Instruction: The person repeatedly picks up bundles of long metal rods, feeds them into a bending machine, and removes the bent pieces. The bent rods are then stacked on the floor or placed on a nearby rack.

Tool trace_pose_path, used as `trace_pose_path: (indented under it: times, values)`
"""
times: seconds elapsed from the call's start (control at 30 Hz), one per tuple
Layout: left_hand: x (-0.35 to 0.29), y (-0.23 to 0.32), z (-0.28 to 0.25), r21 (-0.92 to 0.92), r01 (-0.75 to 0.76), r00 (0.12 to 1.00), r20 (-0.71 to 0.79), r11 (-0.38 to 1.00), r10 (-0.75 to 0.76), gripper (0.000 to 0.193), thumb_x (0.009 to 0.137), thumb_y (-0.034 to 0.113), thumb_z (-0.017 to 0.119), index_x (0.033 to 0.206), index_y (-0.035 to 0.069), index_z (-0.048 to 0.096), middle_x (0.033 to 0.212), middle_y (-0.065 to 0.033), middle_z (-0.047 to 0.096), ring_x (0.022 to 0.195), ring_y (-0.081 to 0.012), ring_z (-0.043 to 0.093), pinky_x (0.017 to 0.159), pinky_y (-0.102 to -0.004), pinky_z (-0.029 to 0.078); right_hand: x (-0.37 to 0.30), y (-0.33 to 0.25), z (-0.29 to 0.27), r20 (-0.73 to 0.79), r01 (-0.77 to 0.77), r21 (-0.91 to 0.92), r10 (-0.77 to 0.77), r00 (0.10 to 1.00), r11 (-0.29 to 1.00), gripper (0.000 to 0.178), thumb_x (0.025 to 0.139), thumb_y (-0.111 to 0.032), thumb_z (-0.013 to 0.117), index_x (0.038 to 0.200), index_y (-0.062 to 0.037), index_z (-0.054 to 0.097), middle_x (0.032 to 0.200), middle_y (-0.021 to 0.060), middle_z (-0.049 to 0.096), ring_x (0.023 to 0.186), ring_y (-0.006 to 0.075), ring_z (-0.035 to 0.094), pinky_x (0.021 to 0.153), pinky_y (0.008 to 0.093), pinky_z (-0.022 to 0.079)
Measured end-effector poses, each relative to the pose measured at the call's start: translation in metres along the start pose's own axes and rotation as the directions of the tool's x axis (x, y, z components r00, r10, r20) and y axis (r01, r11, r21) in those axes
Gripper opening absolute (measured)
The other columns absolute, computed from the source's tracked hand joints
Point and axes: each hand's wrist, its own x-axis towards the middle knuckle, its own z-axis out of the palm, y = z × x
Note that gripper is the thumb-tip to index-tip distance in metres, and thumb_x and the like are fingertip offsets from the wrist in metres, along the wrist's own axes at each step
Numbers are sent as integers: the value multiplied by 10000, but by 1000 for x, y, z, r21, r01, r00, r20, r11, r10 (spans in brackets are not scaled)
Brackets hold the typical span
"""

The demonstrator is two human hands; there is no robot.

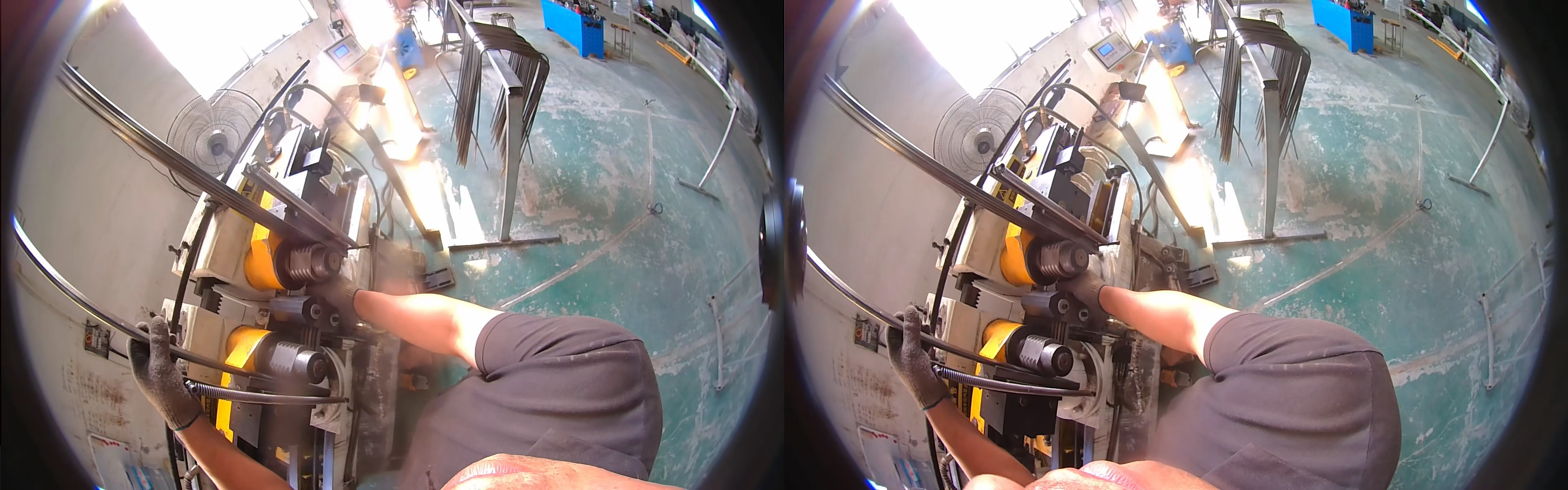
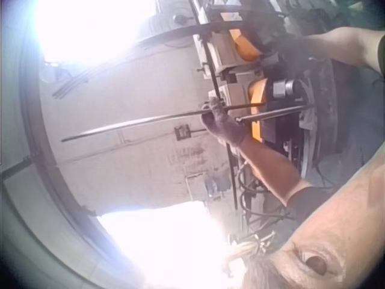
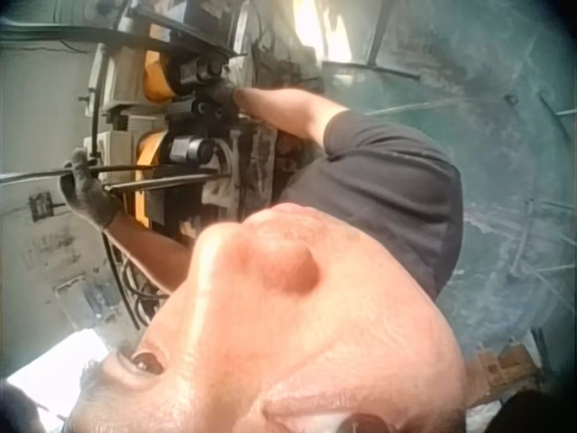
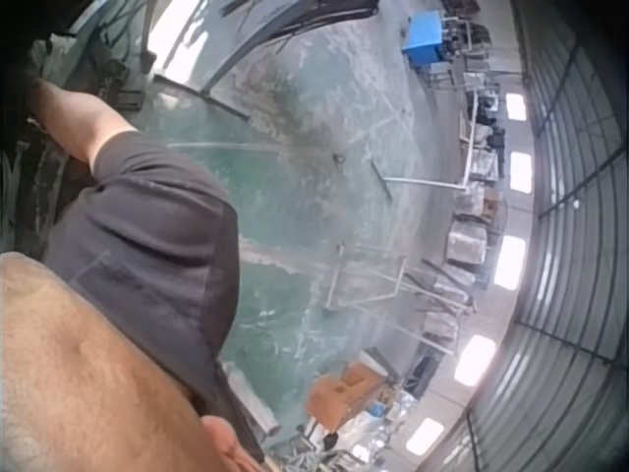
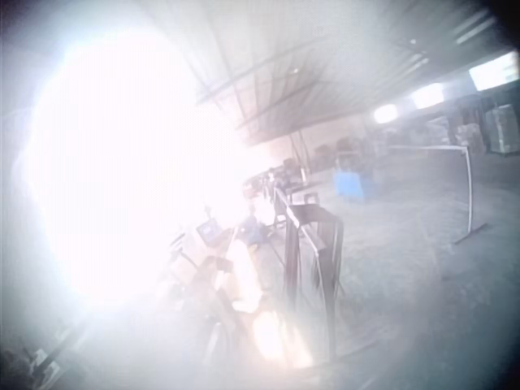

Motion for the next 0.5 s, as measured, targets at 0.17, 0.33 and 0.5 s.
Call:
trace_pose_path:
  times: [0.17, 0.33, 0.5]
  values:
    - [-2, 28, 5, 96, -72, 994, -75, 993, 80, 297, 1009, 344, 769, 1058, 62, 691, 914, -13, 621, 846, -120, 577, 739, -276, 447, -8, -21, 18, -44, -309, 211, 325, 945, 927, 381, 889, -261, 821, 1205, -69, 733, 1067, 71, 732, 916, 205, 681, 813, 398, 567]
    - [18, 36, 7, 119, 27, 993, -118, 993, -13, 406, 1039, 323, 720, 1265, -13, 726, 1103, -68, 708, 1011, -170, 664, 923, -333, 544, 19, 6, -6, -33, -317, 169, 327, 944, 933, 490, 862, -285, 822, 1286, -65, 712, 1142, 82, 739, 1035, 196, 696, 876, 406, 575]
    - [10, 53, -3, 160, 97, 970, -235, 982, -57, 356, 1043, 240, 706, 1285, -22, 711, 1138, -104, 726, 1017, -188, 699, 941, -327, 571, 7, -4, 2, -58, -250, 91, 255, 965, 964, 284, 933, -257, 788, 1134, -58, 762, 958, 69, 739, 798, 187, 679, 666, 380, 552]
